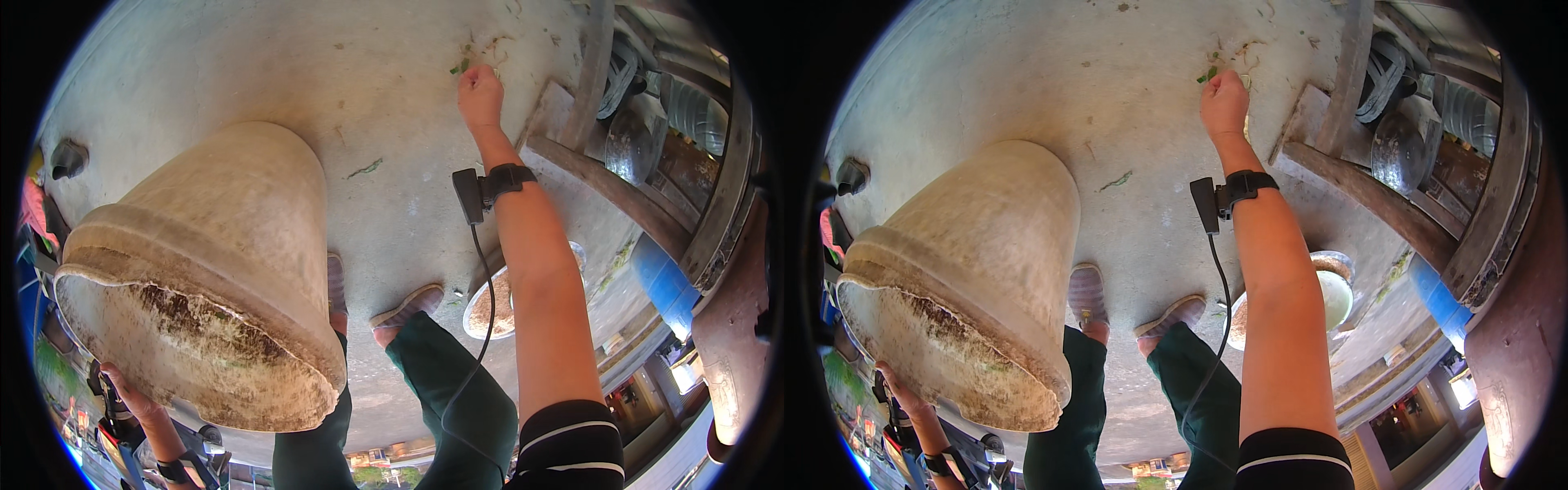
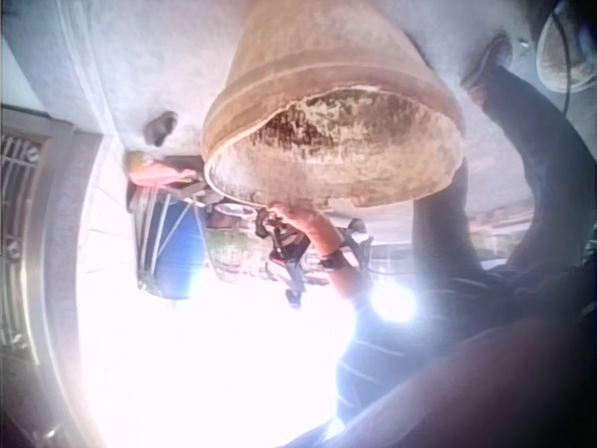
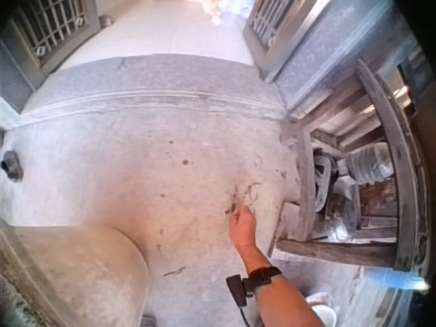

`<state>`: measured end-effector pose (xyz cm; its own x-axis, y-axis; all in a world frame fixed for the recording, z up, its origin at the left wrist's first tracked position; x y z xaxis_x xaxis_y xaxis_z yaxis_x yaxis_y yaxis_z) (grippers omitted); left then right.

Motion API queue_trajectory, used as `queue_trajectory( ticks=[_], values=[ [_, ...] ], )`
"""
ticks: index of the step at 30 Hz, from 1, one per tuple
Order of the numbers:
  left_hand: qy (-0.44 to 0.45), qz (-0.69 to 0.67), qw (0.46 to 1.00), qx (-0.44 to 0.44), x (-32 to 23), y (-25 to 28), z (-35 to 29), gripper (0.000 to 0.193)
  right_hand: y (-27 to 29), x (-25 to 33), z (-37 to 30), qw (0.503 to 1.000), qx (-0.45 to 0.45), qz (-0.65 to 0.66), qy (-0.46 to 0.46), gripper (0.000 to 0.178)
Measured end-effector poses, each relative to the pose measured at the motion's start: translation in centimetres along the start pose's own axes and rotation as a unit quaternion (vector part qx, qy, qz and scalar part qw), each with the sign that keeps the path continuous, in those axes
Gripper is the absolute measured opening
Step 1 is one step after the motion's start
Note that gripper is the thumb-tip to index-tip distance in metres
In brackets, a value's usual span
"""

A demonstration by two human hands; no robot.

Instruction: The person mixes a pinkish paste in a bucket, then adds chopped green leaves and a granular feed from a bowl into a large clay pot. They stir the combined ingredients with a wooden tool until mixed, then walk indoors.

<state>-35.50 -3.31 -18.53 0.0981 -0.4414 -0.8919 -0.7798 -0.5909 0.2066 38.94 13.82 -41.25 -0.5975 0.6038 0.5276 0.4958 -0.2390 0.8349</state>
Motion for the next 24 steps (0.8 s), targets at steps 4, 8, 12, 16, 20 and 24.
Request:
queue_trajectory(
  ticks=[4, 8, 12, 16, 20, 24],
  values=[
    [-0.001, 0.009, 1.0, -0.004, -0.1, -0.1, -0.2, 0.076, -0.6, 0.9, -1.1, 0.998, -0.023, 0.033, 0.049, 0.008],
    [-0.009, 0.012, 1.0, -0.002, -0.5, -0.5, -0.3, 0.073, -1.0, 2.4, -0.9, 0.993, -0.044, -0.05, 0.093, 0.01],
    [-0.001, 0.024, 0.999, -0.029, -0.3, 0.1, -0.3, 0.07, -1.2, 2.6, 0.6, 0.99, -0.002, -0.116, 0.077, 0.01],
    [-0.014, 0.027, 0.999, -0.036, -0.4, 0.6, -0.1, 0.068, 0.9, 1.4, 3.3, 0.998, -0.052, 0.026, 0.022, 0.008],
    [-0.016, 0.027, 0.999, -0.036, -0.5, 0.8, -0.1, 0.067, -0.3, 1.3, 5.6, 0.997, -0.015, 0.042, 0.061, 0.008],
    [-0.005, 0.029, 0.999, -0.039, -0.4, 0.5, -0.2, 0.067, -1.4, 3.8, 5.6, 0.972, -0.058, -0.13, 0.187, 0.01]
  ],
)
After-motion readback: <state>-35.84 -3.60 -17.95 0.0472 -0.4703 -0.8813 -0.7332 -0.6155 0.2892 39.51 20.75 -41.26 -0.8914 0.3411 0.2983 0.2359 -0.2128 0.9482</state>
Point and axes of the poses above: each hand's wrist, its own z-axis towards the middle knuckle, its own y-axis out of the back of the hand, x = y × z, the point moved 9 cm from there along z, towards the middle knuckle, and after that the axes turned 12 degrees about -y, right-handed, at the moved point
